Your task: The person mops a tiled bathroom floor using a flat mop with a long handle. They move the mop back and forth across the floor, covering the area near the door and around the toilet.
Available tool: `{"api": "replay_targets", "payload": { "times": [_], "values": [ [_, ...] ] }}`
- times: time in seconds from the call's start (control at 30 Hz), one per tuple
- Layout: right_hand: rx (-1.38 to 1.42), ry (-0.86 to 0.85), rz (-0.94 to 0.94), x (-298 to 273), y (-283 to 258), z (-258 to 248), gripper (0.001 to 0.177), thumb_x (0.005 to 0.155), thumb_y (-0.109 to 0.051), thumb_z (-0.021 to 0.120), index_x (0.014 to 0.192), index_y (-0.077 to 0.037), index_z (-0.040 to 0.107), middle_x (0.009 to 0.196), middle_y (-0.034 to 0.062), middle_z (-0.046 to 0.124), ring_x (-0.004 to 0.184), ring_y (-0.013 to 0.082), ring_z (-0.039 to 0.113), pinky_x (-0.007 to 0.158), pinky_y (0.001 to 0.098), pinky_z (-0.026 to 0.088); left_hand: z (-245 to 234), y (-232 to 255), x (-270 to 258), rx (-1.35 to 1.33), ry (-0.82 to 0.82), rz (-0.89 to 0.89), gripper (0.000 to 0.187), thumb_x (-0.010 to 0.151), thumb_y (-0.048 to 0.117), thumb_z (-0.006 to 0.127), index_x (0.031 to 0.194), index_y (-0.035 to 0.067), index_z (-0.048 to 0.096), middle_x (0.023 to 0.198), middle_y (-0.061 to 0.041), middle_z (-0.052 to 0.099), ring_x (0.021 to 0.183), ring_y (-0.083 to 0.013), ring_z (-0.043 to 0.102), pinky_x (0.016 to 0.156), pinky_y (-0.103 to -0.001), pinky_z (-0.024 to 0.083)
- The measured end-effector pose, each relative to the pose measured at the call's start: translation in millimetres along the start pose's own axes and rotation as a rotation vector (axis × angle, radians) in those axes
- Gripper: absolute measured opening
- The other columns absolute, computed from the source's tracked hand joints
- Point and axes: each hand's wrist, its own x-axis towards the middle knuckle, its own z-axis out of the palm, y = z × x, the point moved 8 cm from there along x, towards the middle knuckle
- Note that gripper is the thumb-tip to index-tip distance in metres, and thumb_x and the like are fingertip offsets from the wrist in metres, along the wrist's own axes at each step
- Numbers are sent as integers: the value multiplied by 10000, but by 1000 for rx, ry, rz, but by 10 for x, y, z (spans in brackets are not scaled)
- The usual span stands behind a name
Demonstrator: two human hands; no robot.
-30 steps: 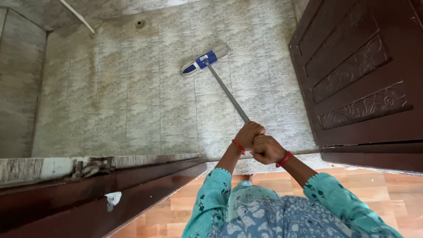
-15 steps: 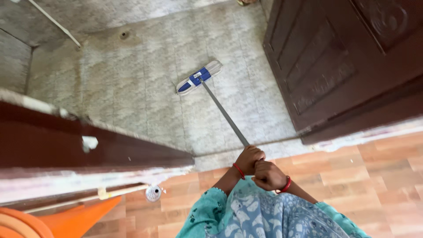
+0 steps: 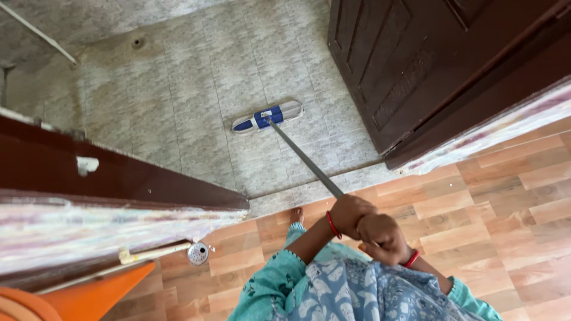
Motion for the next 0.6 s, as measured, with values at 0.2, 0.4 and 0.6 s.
{"api": "replay_targets", "payload": {
  "times": [0.2,0.4,0.6],
  "values": [
    [-66,17,-9,317,495,178,395,826,-19,675,574,-73,376,537,92,431,501,294,453,538,430,388,-316,-571,-260,-24,15,5,219,625,272,696,787,185,578,708,-8,573,665,-285,597,572,-415,442],
    [-278,-91,18,1028,1506,342,392,811,-43,732,580,-88,419,580,92,479,568,315,511,554,433,401,-1142,-1479,-397,73,-8,19,204,669,295,699,722,193,531,680,-32,518,649,-290,578,571,-427,435],
    [-577,-226,66,1492,2922,414,324,747,-106,749,524,-92,515,586,78,556,612,277,564,562,412,454,-1774,-2638,-502,153,-114,-165,140,775,266,658,805,175,557,774,-15,620,857,-262,639,895,-415,446]
  ]
}}
